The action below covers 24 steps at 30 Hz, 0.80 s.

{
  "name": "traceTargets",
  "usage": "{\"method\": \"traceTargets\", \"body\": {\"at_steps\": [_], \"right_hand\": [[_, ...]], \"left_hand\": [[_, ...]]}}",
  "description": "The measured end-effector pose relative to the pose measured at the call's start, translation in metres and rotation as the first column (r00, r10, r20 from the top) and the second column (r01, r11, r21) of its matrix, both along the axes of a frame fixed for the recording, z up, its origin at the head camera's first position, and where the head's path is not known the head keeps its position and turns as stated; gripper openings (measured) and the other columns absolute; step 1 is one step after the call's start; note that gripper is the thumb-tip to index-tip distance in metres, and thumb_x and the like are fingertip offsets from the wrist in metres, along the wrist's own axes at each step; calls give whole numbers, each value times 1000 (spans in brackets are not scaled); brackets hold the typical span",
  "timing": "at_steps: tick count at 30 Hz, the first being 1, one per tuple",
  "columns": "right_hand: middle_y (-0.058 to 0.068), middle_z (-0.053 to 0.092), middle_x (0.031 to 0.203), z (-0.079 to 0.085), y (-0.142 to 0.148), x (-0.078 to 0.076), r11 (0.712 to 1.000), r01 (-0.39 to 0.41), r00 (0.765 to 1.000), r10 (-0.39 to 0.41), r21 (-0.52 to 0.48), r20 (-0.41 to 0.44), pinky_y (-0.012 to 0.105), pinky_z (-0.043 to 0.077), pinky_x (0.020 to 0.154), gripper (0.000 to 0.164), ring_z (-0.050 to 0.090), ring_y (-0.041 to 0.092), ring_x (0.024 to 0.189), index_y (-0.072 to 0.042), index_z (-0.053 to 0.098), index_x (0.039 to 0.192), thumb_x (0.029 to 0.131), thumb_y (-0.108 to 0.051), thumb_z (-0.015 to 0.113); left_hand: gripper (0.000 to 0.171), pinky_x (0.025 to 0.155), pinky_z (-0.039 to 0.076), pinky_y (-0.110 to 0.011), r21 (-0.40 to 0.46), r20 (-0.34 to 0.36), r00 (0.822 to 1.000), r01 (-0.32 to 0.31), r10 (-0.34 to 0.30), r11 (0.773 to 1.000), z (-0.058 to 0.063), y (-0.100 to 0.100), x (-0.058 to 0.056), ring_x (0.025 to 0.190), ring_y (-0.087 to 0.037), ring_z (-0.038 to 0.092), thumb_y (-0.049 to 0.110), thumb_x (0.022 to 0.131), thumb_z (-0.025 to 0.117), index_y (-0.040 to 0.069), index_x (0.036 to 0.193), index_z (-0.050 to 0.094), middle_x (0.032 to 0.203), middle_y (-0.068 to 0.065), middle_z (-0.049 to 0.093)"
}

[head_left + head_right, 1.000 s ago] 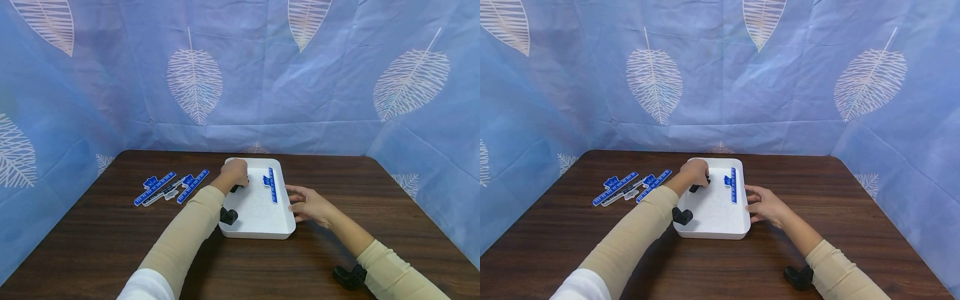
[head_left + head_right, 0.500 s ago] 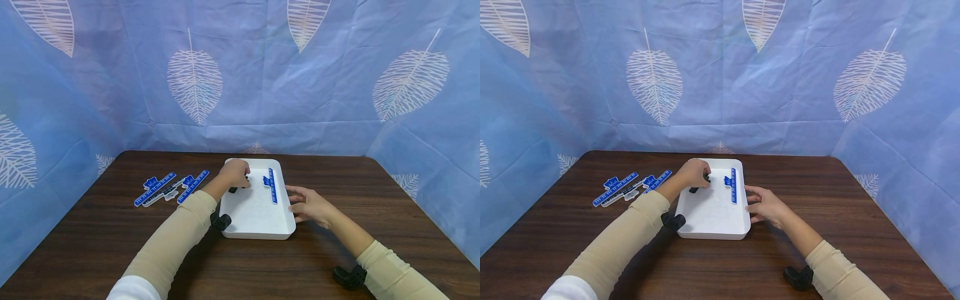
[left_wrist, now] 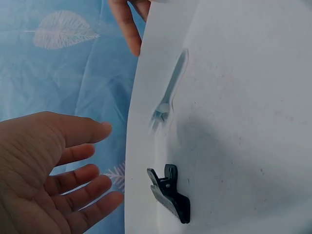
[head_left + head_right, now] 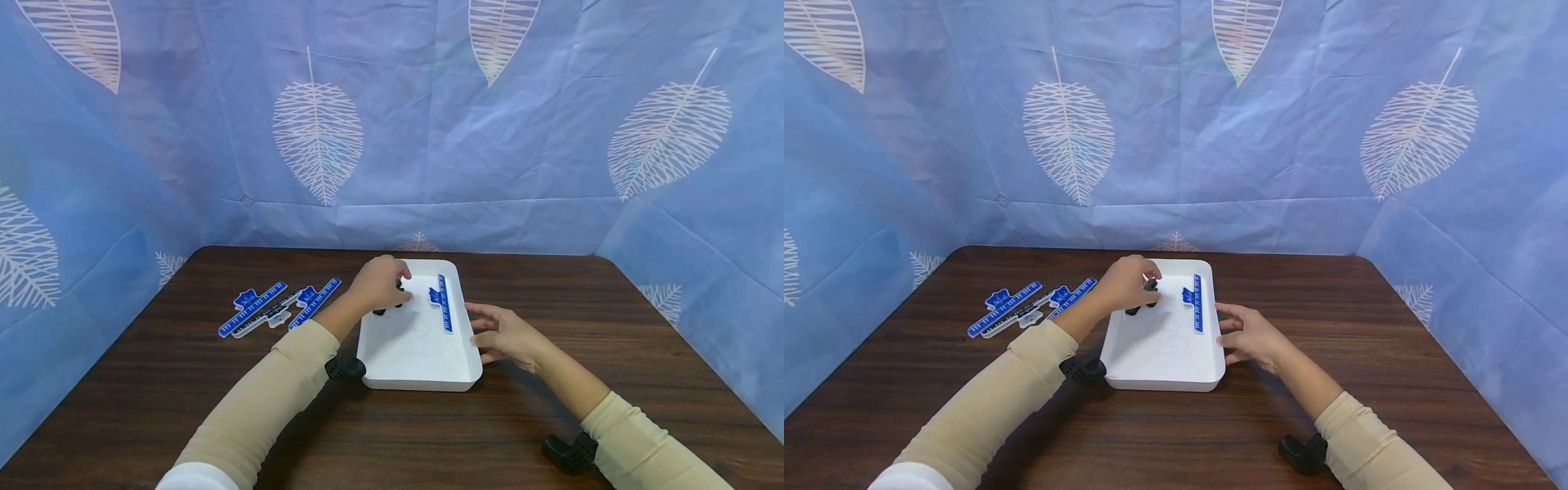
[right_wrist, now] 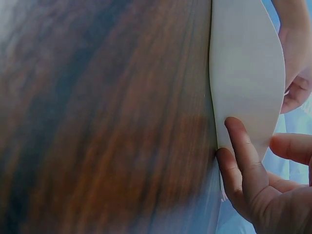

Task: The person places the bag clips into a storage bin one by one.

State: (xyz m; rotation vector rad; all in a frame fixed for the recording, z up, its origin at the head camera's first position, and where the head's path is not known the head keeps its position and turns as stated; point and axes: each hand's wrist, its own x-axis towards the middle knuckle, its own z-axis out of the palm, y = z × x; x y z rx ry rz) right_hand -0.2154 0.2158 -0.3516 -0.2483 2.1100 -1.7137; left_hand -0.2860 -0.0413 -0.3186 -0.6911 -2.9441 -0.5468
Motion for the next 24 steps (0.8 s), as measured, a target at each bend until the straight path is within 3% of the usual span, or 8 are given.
{"method": "traceTargets", "body": {"at_steps": [8,14,24], "right_hand": [[36,43,136,1,-1,0,1000,6,1000,-6,14,-5,48,56,77,74,65,37,102,3,18,153,91,6,58],[35,43,136,0,0,-1,1000,3,1000,-3,18,-7,48,56,78,74,65,37,102,3,19,153,91,6,59],[35,43,136,0,1,-2,1000,-4,1000,4,11,-1,47,56,78,74,65,36,102,2,18,153,91,6,59]], "left_hand": [[28,85,51,-36,22,-60,998,-13,14,1000,4,-12,12,98,-18,60,35,86,74,17,107,74,107,-4,67],[30,82,52,-36,25,-110,994,-4,6,1000,4,-26,22,96,-19,61,34,86,74,15,110,72,105,-4,65],[29,66,52,-31,42,-175,984,-39,45,998,4,-49,39,79,-15,59,29,81,78,14,106,74,96,-4,65]]}}
